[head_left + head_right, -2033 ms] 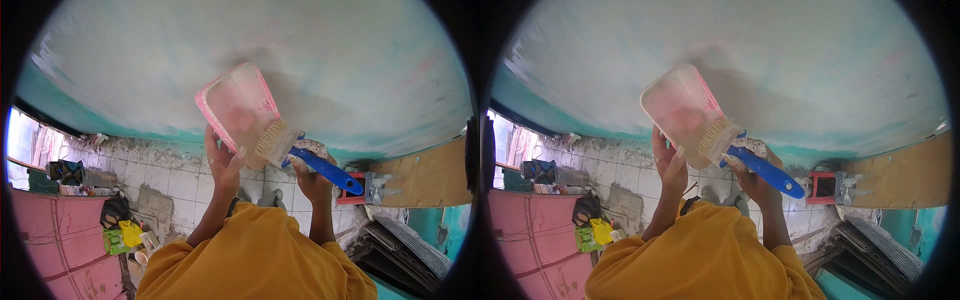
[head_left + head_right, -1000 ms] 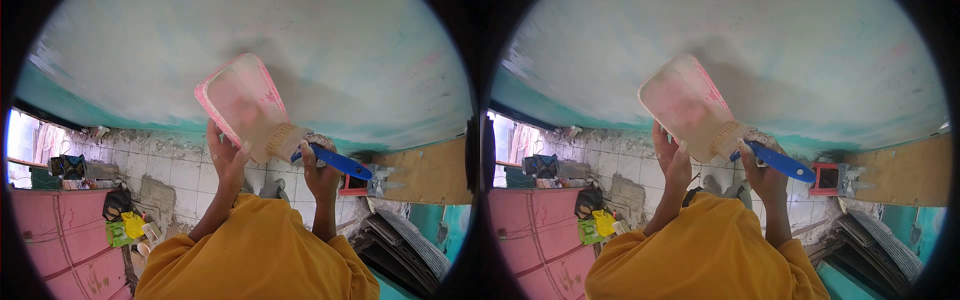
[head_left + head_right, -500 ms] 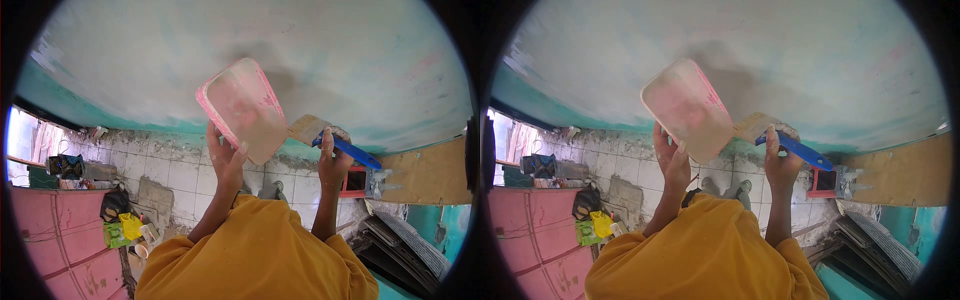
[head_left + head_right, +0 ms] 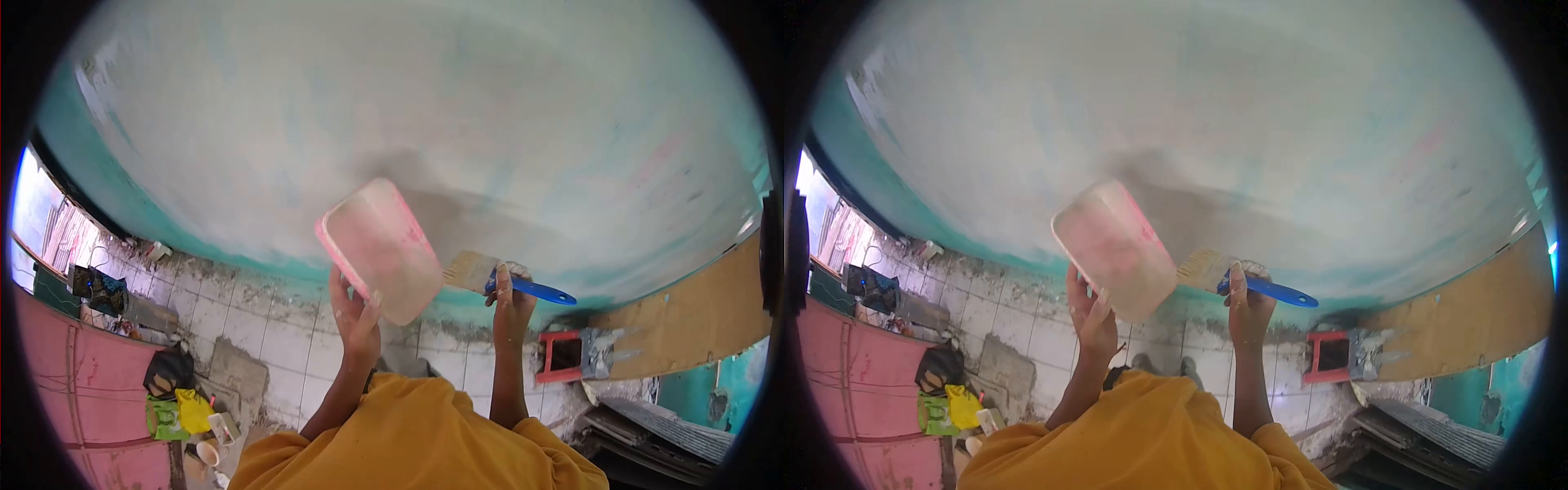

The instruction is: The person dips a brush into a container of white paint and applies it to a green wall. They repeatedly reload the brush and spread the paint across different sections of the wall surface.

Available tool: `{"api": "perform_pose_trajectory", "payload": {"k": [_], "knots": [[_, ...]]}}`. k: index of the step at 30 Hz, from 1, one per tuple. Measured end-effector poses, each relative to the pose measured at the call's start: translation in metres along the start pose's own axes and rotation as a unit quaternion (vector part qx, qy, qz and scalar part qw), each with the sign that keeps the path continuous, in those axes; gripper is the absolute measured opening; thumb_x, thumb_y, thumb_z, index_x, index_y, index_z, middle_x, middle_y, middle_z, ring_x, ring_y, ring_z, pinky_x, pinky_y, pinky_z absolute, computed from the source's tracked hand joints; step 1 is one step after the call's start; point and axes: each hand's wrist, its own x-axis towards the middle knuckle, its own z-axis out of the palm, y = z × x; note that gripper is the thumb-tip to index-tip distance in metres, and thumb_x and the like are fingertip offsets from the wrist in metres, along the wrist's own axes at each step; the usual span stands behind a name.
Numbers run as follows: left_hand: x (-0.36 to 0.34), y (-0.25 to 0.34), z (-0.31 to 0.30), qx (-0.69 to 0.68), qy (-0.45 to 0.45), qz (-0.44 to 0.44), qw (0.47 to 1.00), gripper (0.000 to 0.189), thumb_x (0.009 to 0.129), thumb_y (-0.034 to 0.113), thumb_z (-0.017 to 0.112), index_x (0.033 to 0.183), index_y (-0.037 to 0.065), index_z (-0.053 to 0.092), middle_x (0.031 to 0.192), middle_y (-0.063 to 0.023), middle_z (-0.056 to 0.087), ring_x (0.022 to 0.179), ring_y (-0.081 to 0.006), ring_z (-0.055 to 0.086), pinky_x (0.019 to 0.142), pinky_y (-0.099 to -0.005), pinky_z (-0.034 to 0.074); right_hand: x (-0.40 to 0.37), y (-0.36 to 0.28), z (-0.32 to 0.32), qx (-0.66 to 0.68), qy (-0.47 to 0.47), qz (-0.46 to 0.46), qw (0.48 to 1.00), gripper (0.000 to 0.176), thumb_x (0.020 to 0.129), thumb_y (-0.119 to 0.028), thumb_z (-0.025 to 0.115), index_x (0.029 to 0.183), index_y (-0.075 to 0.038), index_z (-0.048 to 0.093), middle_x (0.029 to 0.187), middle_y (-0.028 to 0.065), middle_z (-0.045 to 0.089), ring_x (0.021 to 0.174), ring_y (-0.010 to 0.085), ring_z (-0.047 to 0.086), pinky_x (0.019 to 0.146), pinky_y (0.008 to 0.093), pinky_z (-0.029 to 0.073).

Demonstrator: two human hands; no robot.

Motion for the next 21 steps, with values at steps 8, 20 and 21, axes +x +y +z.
{"api": "perform_pose_trajectory", "payload": {"k": [8, 20, 21], "knots": [[-0.003, 0.008, -0.007, -0.010, 0.015, 0.045, 0.999, 0.082, 0.084, 0.012, 0.067, 0.149, 0.000, 0.019, 0.132, -0.0127, 0.039, 0.125, -0.0239, 0.041, 0.107, -0.0406, 0.033, 0.092, -0.045, 0.036, -0.072, -0.115, -0.217, 0.967, 0.017, 0.094, -0.014, 0.064, 0.106, -0.003, 0.058, 0.080, 0.0033, 0.061, 0.064, 0.0092, 0.057, 0.053, 0.0234, 0.044], [-0.009, 0.008, -0.013, -0.034, 0.042, 0.029, 0.998, 0.082, 0.085, 0.010, 0.067, 0.150, 0.001, 0.018, 0.135, -0.0136, 0.036, 0.127, -0.0249, 0.040, 0.107, -0.0419, 0.033, 0.202, -0.183, 0.133, -0.411, -0.030, -0.685, 0.600, 0.023, 0.080, -0.007, 0.067, 0.104, -0.004, 0.067, 0.096, 0.0095, 0.066, 0.083, 0.0280, 0.061, 0.069, 0.0393, 0.050], [-0.010, 0.010, -0.012, -0.039, 0.050, 0.026, 0.998, 0.082, 0.085, 0.010, 0.067, 0.150, 0.001, 0.018, 0.135, -0.0133, 0.037, 0.127, -0.0249, 0.040, 0.107, -0.0418, 0.033, 0.206, -0.167, 0.132, -0.453, -0.036, -0.689, 0.565, 0.027, 0.078, -0.007, 0.066, 0.104, -0.006, 0.068, 0.099, 0.0087, 0.065, 0.088, 0.0284, 0.060, 0.071, 0.0399, 0.049]]}}
